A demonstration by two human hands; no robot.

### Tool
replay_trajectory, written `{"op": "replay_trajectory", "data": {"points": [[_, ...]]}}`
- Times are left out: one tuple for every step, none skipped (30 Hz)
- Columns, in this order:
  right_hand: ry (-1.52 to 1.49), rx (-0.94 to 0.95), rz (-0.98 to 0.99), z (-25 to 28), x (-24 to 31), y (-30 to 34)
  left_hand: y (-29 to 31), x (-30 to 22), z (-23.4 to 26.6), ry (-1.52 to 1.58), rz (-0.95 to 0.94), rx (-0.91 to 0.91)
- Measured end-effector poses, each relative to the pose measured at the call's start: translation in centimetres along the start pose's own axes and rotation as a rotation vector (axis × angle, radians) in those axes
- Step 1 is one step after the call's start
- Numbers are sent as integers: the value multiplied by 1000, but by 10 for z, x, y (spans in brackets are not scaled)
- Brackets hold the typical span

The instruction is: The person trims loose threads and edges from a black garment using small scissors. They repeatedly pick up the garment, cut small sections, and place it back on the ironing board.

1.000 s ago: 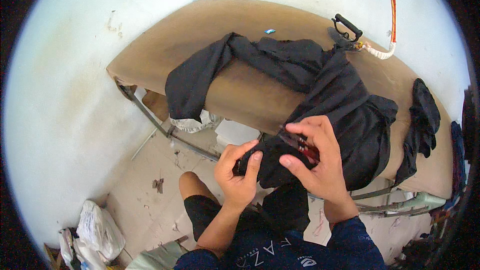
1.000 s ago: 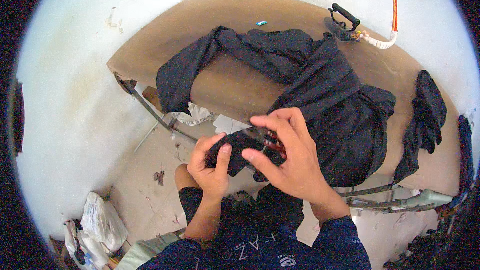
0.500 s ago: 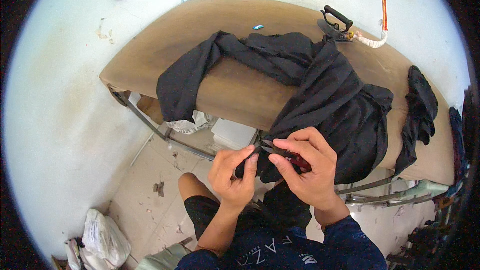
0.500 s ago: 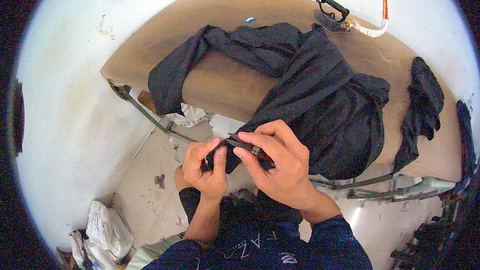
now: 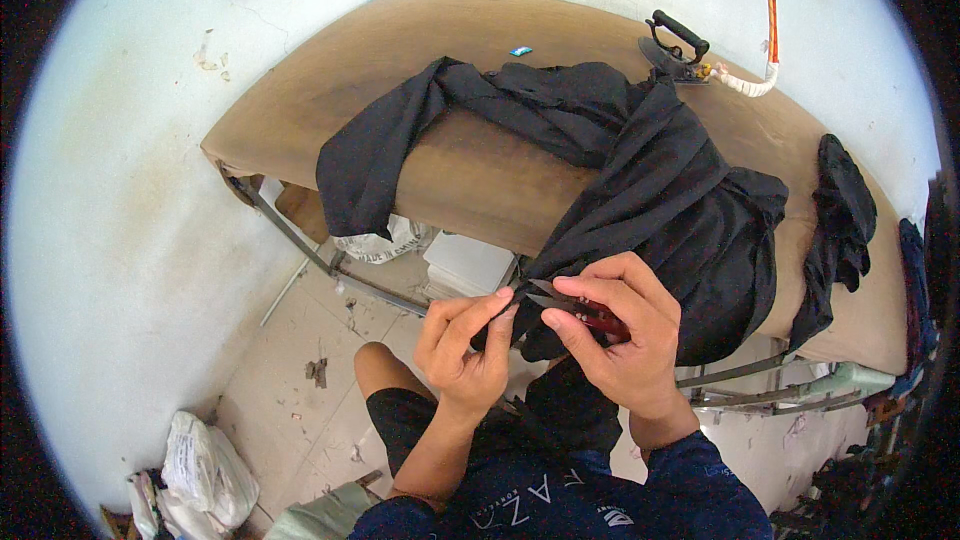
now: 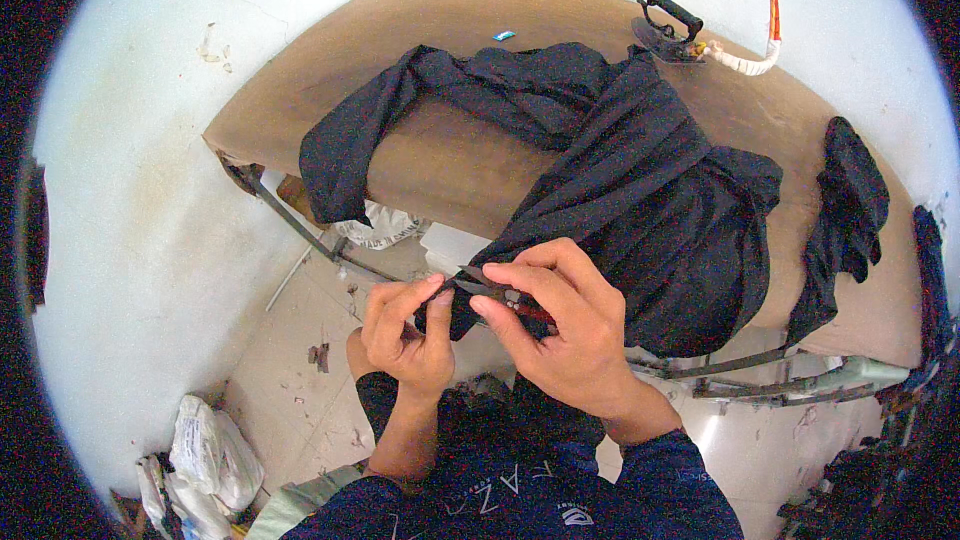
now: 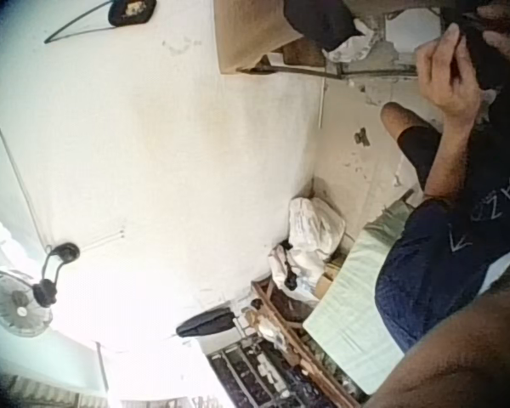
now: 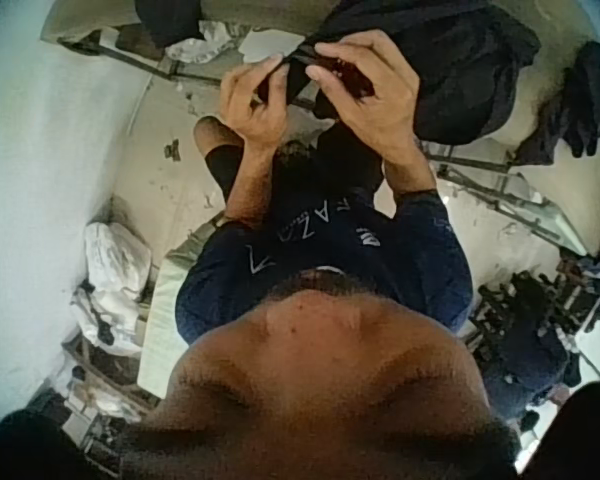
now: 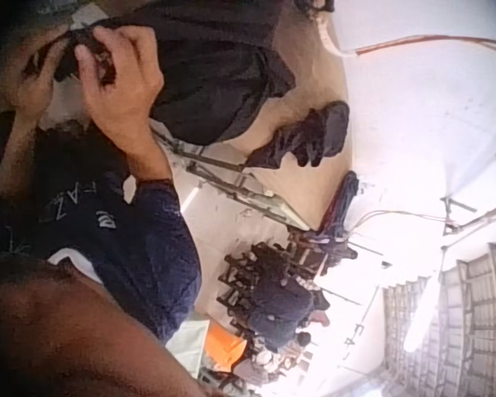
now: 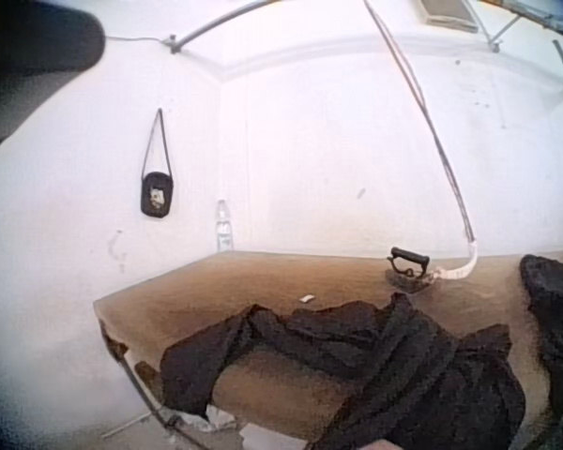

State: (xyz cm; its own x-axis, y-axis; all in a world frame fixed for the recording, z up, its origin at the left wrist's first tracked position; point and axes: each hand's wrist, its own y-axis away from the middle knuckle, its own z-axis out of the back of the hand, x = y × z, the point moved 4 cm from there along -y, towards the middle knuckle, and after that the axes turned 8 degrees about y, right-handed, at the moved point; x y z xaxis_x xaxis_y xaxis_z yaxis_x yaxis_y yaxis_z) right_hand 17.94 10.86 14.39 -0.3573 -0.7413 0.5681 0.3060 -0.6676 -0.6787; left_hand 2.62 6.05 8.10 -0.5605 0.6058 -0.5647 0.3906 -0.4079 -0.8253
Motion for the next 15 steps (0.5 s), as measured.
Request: {"op": "replay_trajectory", "data": {"points": [[-12, -1, -10, 0, 0, 0, 0, -1, 0, -5, 9, 8], [-12, 9, -8, 0, -1, 1, 0, -1, -1, 10, 10, 10], [-13, 18, -5, 0, -2, 2, -1, -1, -1, 22, 10, 11], [-14, 27, -2, 0, -3, 4, -2, -1, -2, 35, 10, 12], [-17, 23, 5, 1, -4, 4, -2, -1, -2, 39, 19, 17], [-21, 19, 11, 1, -6, 4, -1, -2, -1, 43, 29, 22], [-24, 15, 17, 1, -6, 4, -1, -2, -1, 46, 38, 27], [-15, -4, 30, 2, -5, 3, -1, -1, -1, 56, 41, 25], [-6, -23, 43, 3, -5, 2, 0, 0, -1, 66, 44, 23], [4, -42, 56, 4, -4, 1, 1, 1, 0, 77, 48, 21], [-3, -37, 55, 4, -4, 2, 3, 4, 0, 156, 153, -2], [-11, -30, 54, 4, -4, 2, 6, 6, 0, 233, 259, -25], [-20, -24, 53, 4, -3, 2, 8, 8, 0, 311, 364, -49], [-8, -23, 81, 3, -2, 2, 9, 10, 1, 415, 450, -55], [5, -23, 108, 3, -1, 3, 7, 9, 1, 522, 535, -59]]}}
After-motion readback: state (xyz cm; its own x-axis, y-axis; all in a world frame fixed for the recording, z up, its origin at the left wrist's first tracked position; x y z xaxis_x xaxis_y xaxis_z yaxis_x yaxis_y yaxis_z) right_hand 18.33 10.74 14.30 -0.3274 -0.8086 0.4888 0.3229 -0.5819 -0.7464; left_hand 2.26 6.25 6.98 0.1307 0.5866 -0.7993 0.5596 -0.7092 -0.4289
